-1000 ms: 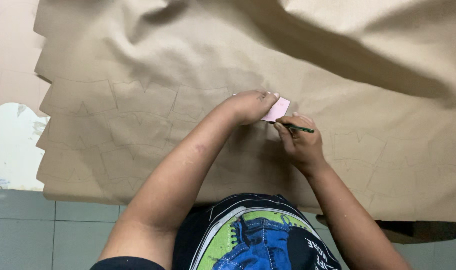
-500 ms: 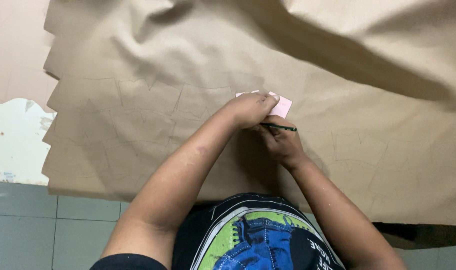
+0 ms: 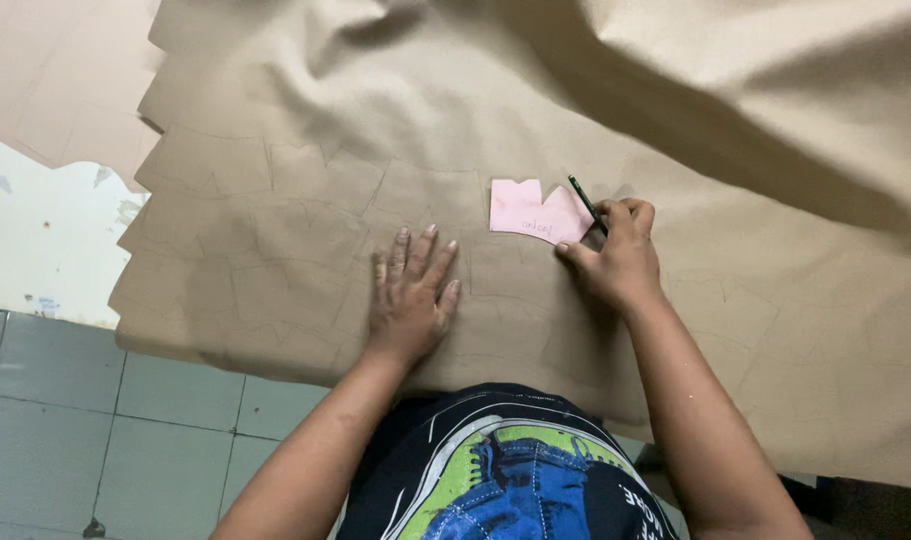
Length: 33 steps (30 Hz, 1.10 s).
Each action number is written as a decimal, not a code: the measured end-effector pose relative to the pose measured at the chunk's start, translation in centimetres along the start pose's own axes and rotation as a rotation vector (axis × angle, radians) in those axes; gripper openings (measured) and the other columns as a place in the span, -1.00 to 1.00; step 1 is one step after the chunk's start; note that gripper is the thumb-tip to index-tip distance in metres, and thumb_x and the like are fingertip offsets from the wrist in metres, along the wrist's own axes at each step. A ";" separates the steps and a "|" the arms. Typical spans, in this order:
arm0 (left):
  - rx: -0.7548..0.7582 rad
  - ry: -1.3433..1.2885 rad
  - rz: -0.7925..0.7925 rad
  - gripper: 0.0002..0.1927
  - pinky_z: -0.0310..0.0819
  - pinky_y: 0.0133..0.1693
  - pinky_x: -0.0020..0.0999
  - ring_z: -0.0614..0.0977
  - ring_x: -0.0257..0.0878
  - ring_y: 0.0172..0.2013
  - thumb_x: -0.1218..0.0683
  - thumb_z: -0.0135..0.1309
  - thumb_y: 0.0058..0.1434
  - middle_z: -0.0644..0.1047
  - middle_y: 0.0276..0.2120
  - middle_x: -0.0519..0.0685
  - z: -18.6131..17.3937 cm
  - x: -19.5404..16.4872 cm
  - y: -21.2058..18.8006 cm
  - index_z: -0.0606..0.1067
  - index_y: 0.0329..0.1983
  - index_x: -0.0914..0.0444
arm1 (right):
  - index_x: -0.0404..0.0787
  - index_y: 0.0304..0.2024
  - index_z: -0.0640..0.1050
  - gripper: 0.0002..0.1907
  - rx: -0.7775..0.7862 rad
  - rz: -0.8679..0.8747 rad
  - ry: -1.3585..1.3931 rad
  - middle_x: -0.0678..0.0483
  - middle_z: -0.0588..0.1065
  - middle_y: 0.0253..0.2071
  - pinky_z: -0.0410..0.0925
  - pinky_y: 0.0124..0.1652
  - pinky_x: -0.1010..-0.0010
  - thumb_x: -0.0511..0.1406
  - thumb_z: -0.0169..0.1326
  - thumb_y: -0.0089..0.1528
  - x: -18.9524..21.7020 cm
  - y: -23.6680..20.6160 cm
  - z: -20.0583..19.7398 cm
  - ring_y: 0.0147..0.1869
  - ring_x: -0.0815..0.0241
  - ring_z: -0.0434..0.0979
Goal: The person holds a small pink paper pattern piece on a large tan leather sheet and traces around its edges with a pen, repositioning the pattern to trace the outline in new spots. They smooth and shift the leather sheet between tracings to keep it flat.
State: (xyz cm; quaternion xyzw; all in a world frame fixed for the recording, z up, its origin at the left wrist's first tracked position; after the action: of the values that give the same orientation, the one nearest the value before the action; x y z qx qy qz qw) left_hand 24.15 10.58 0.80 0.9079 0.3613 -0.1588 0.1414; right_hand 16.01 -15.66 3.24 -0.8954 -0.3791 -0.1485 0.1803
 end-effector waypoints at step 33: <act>-0.001 0.066 -0.045 -0.37 -0.18 0.43 0.13 0.16 0.01 0.45 -0.16 0.01 0.22 0.25 0.44 -0.04 -0.6 1.3 -0.2 0.38 0.37 0.08 | -0.26 -0.11 0.56 -0.82 -0.211 0.410 0.951 0.09 0.53 -0.41 0.21 -0.57 0.56 -0.28 0.17 0.31 -19.1 -8.1 -3.9 -0.50 0.37 0.44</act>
State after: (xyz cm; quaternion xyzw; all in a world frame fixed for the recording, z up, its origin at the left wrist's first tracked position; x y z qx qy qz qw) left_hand 25.05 11.74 0.81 0.9041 0.3862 -0.1319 0.1265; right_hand -3.24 -24.09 0.73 -0.7983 -0.0554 -0.5371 0.2667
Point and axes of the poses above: each hand's wrist, its own y-axis towards the middle knuckle, its own z-axis out of the palm, x = y × z, the point moved 10 cm from there along y, towards the middle knuckle
